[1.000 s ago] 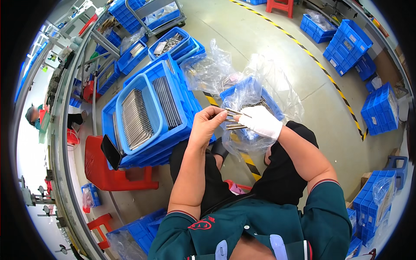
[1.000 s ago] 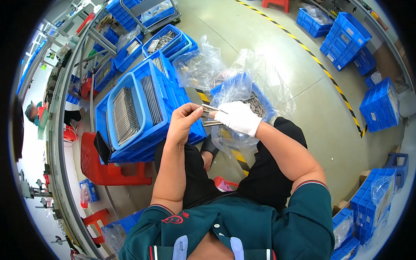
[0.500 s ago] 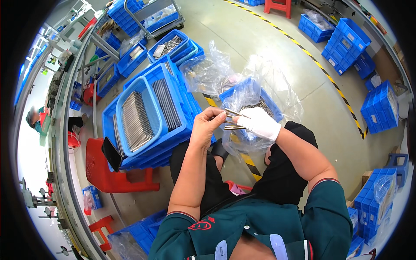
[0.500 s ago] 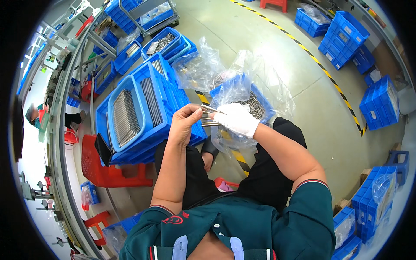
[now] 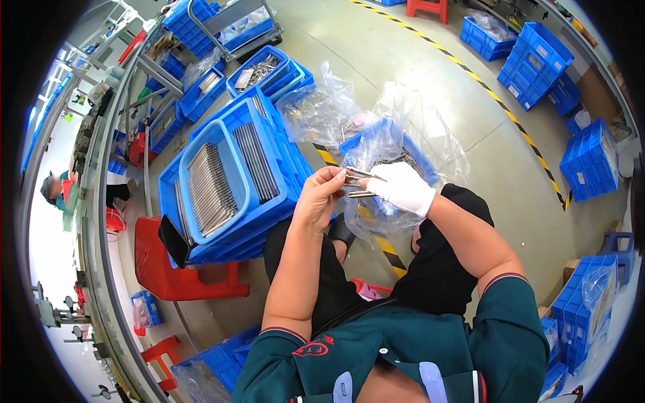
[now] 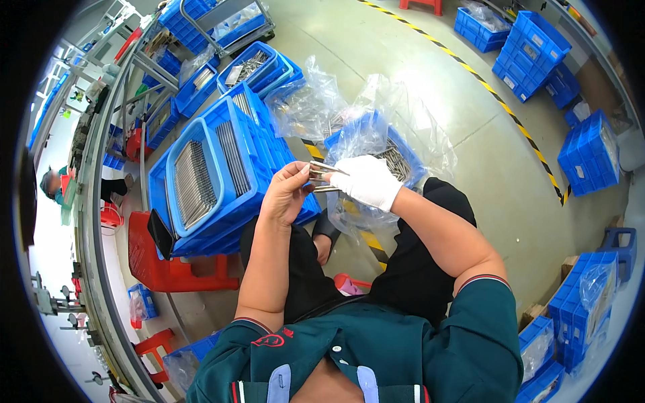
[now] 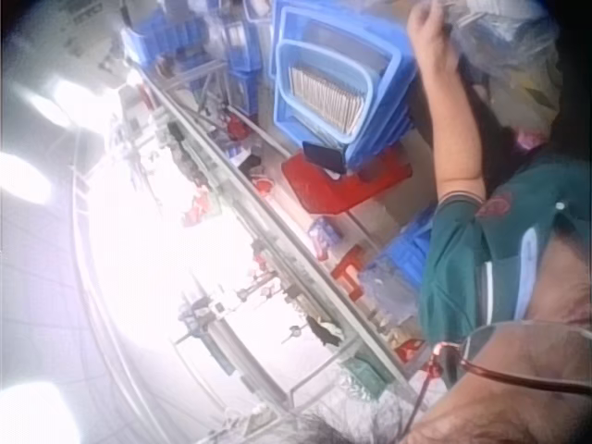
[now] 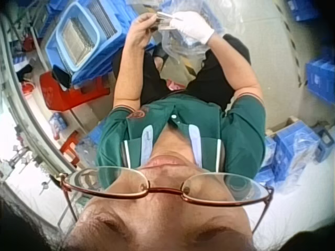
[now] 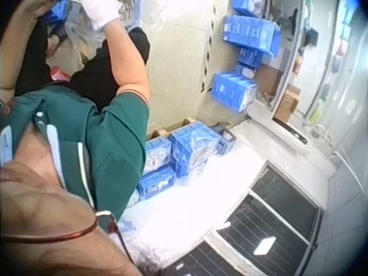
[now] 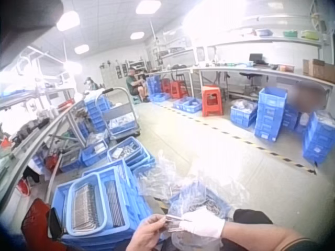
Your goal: The person sits on a low stool in a factory setting, picking up small cylindrical metal parts from a plastic bag and placing them into a blue crate. They repeatedly handle the parts, sometimes holding them in a bundle, and transfer them between the bag and the crate.
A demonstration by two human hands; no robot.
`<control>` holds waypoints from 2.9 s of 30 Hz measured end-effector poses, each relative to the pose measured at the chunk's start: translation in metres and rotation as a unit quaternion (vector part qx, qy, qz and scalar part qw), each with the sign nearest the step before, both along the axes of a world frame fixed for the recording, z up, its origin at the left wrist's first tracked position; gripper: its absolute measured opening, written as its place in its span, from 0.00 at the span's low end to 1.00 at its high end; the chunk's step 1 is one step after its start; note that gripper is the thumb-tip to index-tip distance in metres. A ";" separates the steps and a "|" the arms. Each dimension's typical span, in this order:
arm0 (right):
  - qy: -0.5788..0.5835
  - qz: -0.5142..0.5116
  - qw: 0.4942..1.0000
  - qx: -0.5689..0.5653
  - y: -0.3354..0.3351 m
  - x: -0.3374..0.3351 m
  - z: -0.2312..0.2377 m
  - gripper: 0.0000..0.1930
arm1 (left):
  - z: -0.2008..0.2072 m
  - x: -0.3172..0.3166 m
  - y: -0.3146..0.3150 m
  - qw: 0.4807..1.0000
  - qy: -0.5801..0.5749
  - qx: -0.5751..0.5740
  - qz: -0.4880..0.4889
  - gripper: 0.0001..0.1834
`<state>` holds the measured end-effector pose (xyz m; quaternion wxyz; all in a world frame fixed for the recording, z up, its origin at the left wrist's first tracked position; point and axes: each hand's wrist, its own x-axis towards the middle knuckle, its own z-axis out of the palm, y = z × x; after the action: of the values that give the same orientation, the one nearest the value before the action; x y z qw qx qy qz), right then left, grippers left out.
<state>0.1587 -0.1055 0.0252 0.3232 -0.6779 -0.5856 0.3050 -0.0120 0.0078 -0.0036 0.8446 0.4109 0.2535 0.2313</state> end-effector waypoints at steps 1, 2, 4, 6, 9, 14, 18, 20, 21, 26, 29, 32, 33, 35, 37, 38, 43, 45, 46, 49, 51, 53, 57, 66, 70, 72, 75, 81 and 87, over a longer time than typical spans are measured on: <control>-0.007 -0.004 1.000 0.004 0.000 -0.001 0.000 0.21 | -0.004 0.001 -0.001 1.000 -0.013 -0.017 0.006 0.08; -0.014 -0.007 1.000 0.008 0.000 -0.002 0.000 0.21 | -0.007 0.002 -0.002 0.999 -0.026 -0.034 0.011 0.07; 0.009 0.010 1.000 0.016 -0.001 -0.001 0.002 0.21 | -0.008 0.002 -0.005 0.990 -0.093 -0.104 -0.024 0.07; 0.026 0.017 0.999 0.021 -0.002 0.000 0.002 0.20 | -0.007 0.003 -0.007 0.978 -0.139 -0.149 -0.051 0.07; 0.031 0.010 0.999 0.022 -0.001 -0.001 0.000 0.20 | -0.007 0.004 -0.006 0.975 -0.148 -0.154 -0.064 0.07; 0.015 -0.005 1.000 0.020 -0.002 -0.001 -0.005 0.20 | -0.006 0.005 -0.010 0.986 -0.092 -0.137 -0.025 0.08; 0.035 -0.024 0.999 -0.026 0.001 0.000 -0.003 0.21 | -0.010 0.007 -0.011 0.999 -0.025 0.007 0.044 0.08; 0.046 -0.027 0.998 -0.034 0.004 0.002 -0.008 0.22 | -0.009 0.008 -0.011 0.988 0.017 0.135 0.069 0.08; 0.047 -0.024 0.998 -0.039 0.004 0.002 -0.008 0.22 | -0.007 0.008 -0.012 0.987 0.022 0.143 0.070 0.08; 0.067 -0.008 0.996 -0.061 0.009 0.005 -0.009 0.23 | 0.011 0.008 -0.015 0.978 0.029 0.189 0.083 0.08; 0.106 -0.015 0.990 -0.093 0.007 0.000 -0.002 0.22 | 0.009 0.005 -0.011 0.947 0.117 0.293 0.059 0.08; 0.088 0.013 0.993 -0.078 0.005 0.001 -0.001 0.21 | 0.006 -0.001 -0.006 0.908 0.149 0.373 0.123 0.07; 0.094 0.010 0.992 -0.079 0.003 0.005 -0.001 0.22 | 0.009 -0.006 0.003 0.929 0.116 0.318 0.149 0.08; 0.112 0.005 0.990 -0.082 0.000 0.010 -0.002 0.22 | 0.019 -0.009 0.008 0.948 0.070 0.269 0.157 0.08; 0.072 0.024 0.996 -0.055 0.000 0.004 -0.004 0.23 | 0.019 -0.007 0.004 0.962 0.066 0.235 0.127 0.08; 0.051 0.033 0.997 -0.042 0.001 0.001 -0.004 0.23 | 0.016 -0.004 0.002 0.967 0.064 0.220 0.110 0.08; 0.078 0.038 0.995 -0.045 0.001 -0.003 0.002 0.20 | 0.012 -0.001 -0.001 0.982 0.049 0.177 0.049 0.08; 0.057 0.055 0.996 -0.042 0.003 -0.002 0.002 0.20 | 0.006 -0.004 0.001 0.982 0.059 0.176 0.041 0.09; 0.041 0.066 0.996 -0.046 0.003 -0.001 0.002 0.21 | 0.006 -0.004 0.002 0.982 0.057 0.174 0.035 0.09; 0.026 0.068 0.997 -0.005 0.001 -0.001 -0.005 0.20 | 0.008 -0.006 0.003 0.984 0.052 0.169 0.024 0.09; 0.019 0.070 0.997 0.010 0.000 -0.001 -0.007 0.18 | 0.011 -0.006 0.002 0.985 0.052 0.166 0.021 0.10; 0.003 0.082 0.997 -0.006 0.000 0.000 -0.006 0.18 | 0.015 -0.008 0.003 0.983 0.054 0.174 0.006 0.09; -0.063 0.103 0.993 -0.006 -0.001 0.000 -0.006 0.22 | 0.013 -0.009 0.006 0.973 0.097 0.207 -0.030 0.09; 0.074 0.044 0.995 -0.046 0.002 0.007 -0.006 0.23 | 0.013 -0.010 0.014 0.964 0.082 0.201 0.152 0.08; 0.170 -0.008 0.980 -0.106 0.005 0.001 0.002 0.21 | 0.000 0.004 -0.001 0.985 -0.091 -0.047 0.139 0.11; 0.208 -0.017 0.970 -0.121 0.007 -0.007 0.000 0.20 | -0.003 0.015 -0.007 0.983 -0.133 -0.070 0.106 0.12; 0.159 0.079 0.981 -0.082 0.006 -0.017 -0.012 0.16 | 0.008 0.018 -0.007 0.993 -0.110 -0.022 0.031 0.12; 0.300 0.133 0.943 -0.062 -0.001 -0.033 -0.046 0.11 | 0.010 0.014 -0.015 0.967 0.001 0.164 -0.195 0.11; 0.549 0.081 0.807 -0.203 0.008 -0.029 -0.027 0.08 | -0.004 0.026 -0.007 0.998 -0.052 0.018 0.033 0.13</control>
<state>0.1301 -0.0973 -0.0017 0.4204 -0.3973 -0.2878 0.7633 0.0139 0.0008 -0.0080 0.8410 0.4047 0.2185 0.2850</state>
